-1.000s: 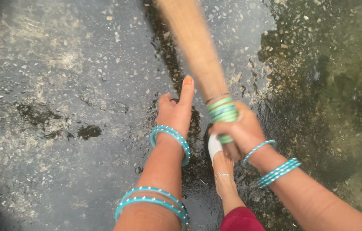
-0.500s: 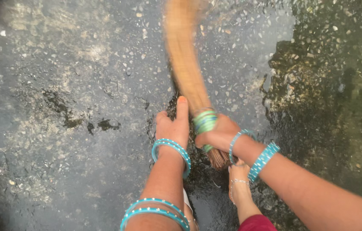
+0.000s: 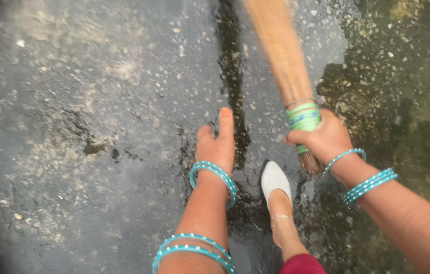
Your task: The person sweeps a wet outdoor floor using a broom, then lifts a bucket containing a plant to clear the area before continuing to sweep.
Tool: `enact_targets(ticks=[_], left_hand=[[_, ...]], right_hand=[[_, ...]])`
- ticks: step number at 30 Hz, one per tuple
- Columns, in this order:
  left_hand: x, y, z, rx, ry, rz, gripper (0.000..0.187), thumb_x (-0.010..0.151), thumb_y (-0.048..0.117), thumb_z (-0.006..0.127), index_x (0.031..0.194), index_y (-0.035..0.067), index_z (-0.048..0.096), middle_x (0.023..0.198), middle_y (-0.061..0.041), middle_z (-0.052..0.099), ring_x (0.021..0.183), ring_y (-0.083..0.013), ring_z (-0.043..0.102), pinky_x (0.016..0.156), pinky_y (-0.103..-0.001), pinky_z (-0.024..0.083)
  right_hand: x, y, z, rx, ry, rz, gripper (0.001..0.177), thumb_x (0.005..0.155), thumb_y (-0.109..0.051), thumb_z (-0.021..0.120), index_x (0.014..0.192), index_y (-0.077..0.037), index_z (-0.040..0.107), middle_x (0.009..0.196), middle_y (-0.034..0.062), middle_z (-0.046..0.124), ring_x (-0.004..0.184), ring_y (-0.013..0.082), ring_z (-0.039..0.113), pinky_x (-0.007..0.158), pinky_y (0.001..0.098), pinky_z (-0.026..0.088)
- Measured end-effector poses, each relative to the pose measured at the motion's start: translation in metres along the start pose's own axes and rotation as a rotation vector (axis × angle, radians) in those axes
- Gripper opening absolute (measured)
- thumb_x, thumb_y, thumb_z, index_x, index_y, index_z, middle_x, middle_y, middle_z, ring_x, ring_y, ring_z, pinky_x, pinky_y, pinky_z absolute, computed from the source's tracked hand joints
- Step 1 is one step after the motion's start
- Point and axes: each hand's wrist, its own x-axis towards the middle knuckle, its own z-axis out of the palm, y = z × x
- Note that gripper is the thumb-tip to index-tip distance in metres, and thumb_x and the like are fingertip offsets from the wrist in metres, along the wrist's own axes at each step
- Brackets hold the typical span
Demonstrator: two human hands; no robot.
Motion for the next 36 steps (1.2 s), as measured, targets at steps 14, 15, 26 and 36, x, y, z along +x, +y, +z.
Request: enact_targets(ticks=[14, 15, 26, 36], left_hand=[[0.006, 0.005, -0.015, 0.056, 0.013, 0.001, 0.108, 0.081, 0.080, 0.050, 0.152, -0.001, 0.037, 0.156, -0.026, 0.039, 0.144, -0.0416, 0.040, 0.117, -0.050, 0.033], [0.005, 0.005, -0.014, 0.049, 0.022, -0.012, 0.108, 0.080, 0.079, 0.051, 0.152, 0.000, 0.036, 0.156, -0.026, 0.038, 0.144, -0.0419, 0.040, 0.117, -0.050, 0.033], [0.020, 0.016, -0.009, -0.036, 0.167, 0.072, 0.105, 0.085, 0.075, 0.051, 0.150, -0.005, 0.036, 0.156, -0.030, 0.037, 0.145, -0.0421, 0.037, 0.118, -0.047, 0.030], [0.027, 0.042, 0.012, -0.050, 0.191, 0.080, 0.103, 0.087, 0.074, 0.049, 0.150, -0.006, 0.036, 0.155, -0.029, 0.038, 0.145, -0.0416, 0.037, 0.119, -0.047, 0.030]], right_hand=[[-0.033, -0.045, 0.056, -0.069, -0.382, 0.182, 0.041, 0.059, -0.009, 0.082, 0.094, 0.005, 0.064, 0.075, 0.0184, 0.075, 0.058, 0.0273, 0.073, 0.055, 0.0401, 0.059], [-0.036, -0.049, 0.059, -0.040, -0.406, 0.169, 0.041, 0.058, -0.008, 0.082, 0.093, 0.004, 0.065, 0.074, 0.0172, 0.075, 0.057, 0.0266, 0.072, 0.054, 0.0396, 0.059], [-0.024, -0.077, 0.032, 0.199, -0.400, -0.131, 0.043, 0.059, -0.008, 0.081, 0.098, 0.002, 0.067, 0.077, 0.0087, 0.073, 0.062, 0.0167, 0.070, 0.057, 0.0308, 0.058], [0.032, -0.048, 0.008, 0.460, 0.049, -0.031, 0.038, 0.065, -0.002, 0.078, 0.098, 0.000, 0.060, 0.078, 0.0086, 0.070, 0.062, 0.0197, 0.068, 0.057, 0.0343, 0.057]])
